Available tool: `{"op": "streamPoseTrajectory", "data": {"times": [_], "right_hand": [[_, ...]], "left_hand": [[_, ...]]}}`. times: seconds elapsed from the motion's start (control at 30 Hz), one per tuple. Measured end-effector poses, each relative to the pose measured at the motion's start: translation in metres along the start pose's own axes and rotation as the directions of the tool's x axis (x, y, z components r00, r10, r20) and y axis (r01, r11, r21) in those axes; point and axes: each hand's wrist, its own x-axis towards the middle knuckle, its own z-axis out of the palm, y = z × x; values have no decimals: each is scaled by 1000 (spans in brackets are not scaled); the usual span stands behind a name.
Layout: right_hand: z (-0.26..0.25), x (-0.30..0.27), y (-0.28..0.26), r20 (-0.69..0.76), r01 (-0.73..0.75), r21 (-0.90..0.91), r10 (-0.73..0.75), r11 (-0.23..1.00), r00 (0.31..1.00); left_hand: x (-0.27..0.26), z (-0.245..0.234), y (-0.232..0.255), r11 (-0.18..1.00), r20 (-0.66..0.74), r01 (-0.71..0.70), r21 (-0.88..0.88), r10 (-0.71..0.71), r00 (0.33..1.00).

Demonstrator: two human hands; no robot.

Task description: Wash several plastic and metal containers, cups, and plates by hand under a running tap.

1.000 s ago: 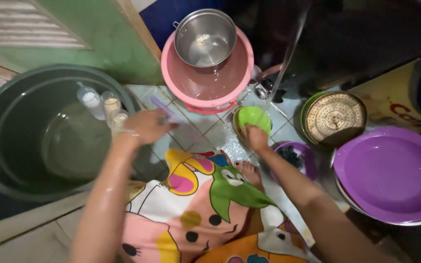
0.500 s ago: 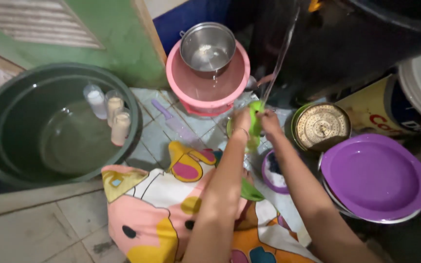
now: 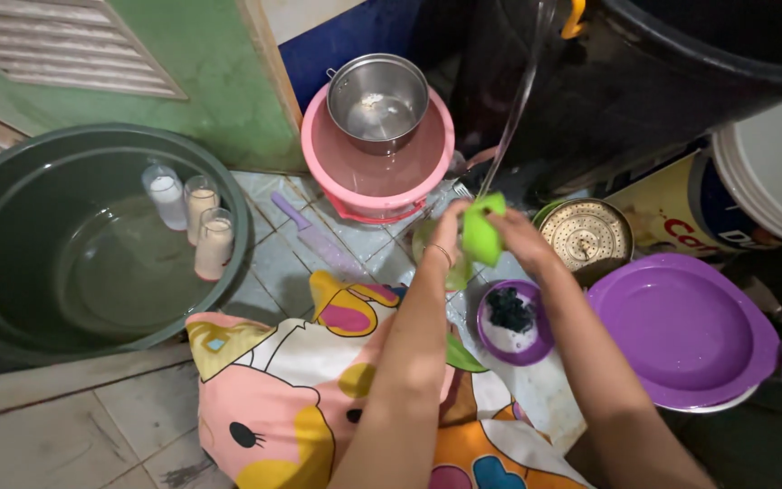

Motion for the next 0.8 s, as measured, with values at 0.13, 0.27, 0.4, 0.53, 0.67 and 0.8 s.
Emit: {"op": "streamPoseTrajectory", "data": {"times": [0.13,0.27,0.4,0.53,0.67,0.8], "right_hand": [[1,29,4,168,202,-408,-144,890,975],[19,18,-23,21,111,-453,-114,885,993],[7,7,-4,107,341,-751,-405,565,908],[-14,-13,17,144,314,-931,-601,187,786],[-31,8,97,-261,192,-863,-739,467,621],[-22,62,212,-332,63,-854,-633,517,699]], "left_hand": [[-28,5,36,942,-170,197,-271,-248,954],[-36,1,30,966,-68,179,-188,-195,978],[-51,3,50,939,-196,255,-231,-302,933],[-33,-10,33,968,-238,209,-137,-237,942],[-38,-1,31,987,-201,139,-80,-152,968],[-26,-4,25,880,-391,-49,472,259,883]]}}
